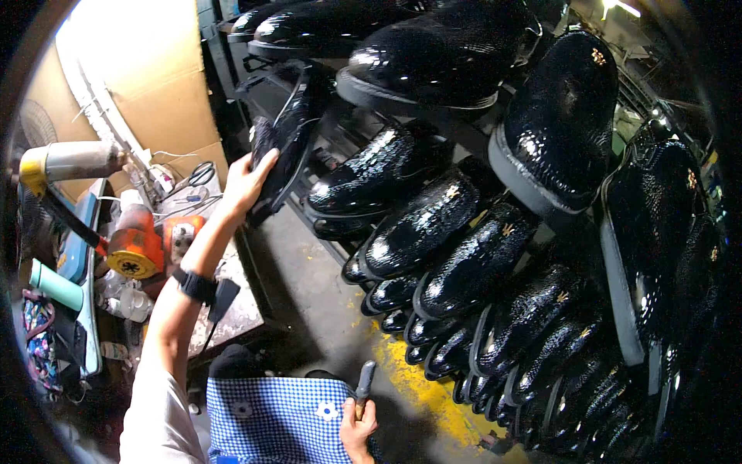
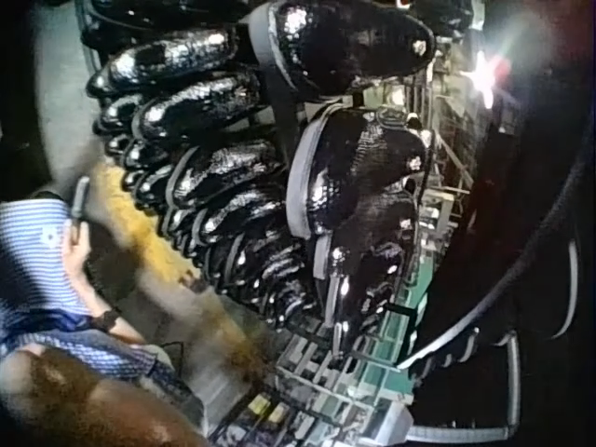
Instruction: Polishing and inspecting black dress shoes on a rack in a factory setting.
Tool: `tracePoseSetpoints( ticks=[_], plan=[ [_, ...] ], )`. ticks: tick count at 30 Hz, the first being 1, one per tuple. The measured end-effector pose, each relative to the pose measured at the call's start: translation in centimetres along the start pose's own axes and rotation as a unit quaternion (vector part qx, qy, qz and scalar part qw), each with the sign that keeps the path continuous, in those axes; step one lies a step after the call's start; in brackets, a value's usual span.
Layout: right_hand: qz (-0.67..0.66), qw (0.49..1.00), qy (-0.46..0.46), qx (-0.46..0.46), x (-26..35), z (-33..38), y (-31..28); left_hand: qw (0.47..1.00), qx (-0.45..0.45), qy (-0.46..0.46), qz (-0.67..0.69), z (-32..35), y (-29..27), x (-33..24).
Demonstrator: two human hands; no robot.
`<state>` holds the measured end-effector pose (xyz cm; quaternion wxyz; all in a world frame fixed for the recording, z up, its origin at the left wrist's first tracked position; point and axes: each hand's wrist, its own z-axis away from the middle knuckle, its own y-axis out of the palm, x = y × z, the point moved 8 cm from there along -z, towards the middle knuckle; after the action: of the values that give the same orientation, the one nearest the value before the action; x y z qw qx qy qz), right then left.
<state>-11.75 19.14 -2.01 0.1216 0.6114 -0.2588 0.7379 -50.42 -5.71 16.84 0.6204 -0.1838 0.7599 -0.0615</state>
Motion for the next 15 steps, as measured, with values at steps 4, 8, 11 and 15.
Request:
tracePoseSetpoints(
  ticks=[4,8,11,15],
  plan=[
    [0.024,0.999,-0.009,0.026,0.4,0.7,0.3,0.984,-0.055,-0.125,0.111,8.8,-4.6,4.3],
    [0.008,0.999,-0.031,0.025,0.5,1.8,0.4,0.985,-0.04,-0.16,0.052,16.4,-6.9,6.5],
    [0.012,0.998,-0.051,0.02,0.6,2.6,0.3,0.991,-0.087,-0.085,-0.05,20.8,-8.1,5.8],
    [0.018,0.995,-0.092,0.022,0.8,3.4,0.6,0.988,-0.036,0.014,-0.147,25.9,-8.6,3.2]
  ],
)
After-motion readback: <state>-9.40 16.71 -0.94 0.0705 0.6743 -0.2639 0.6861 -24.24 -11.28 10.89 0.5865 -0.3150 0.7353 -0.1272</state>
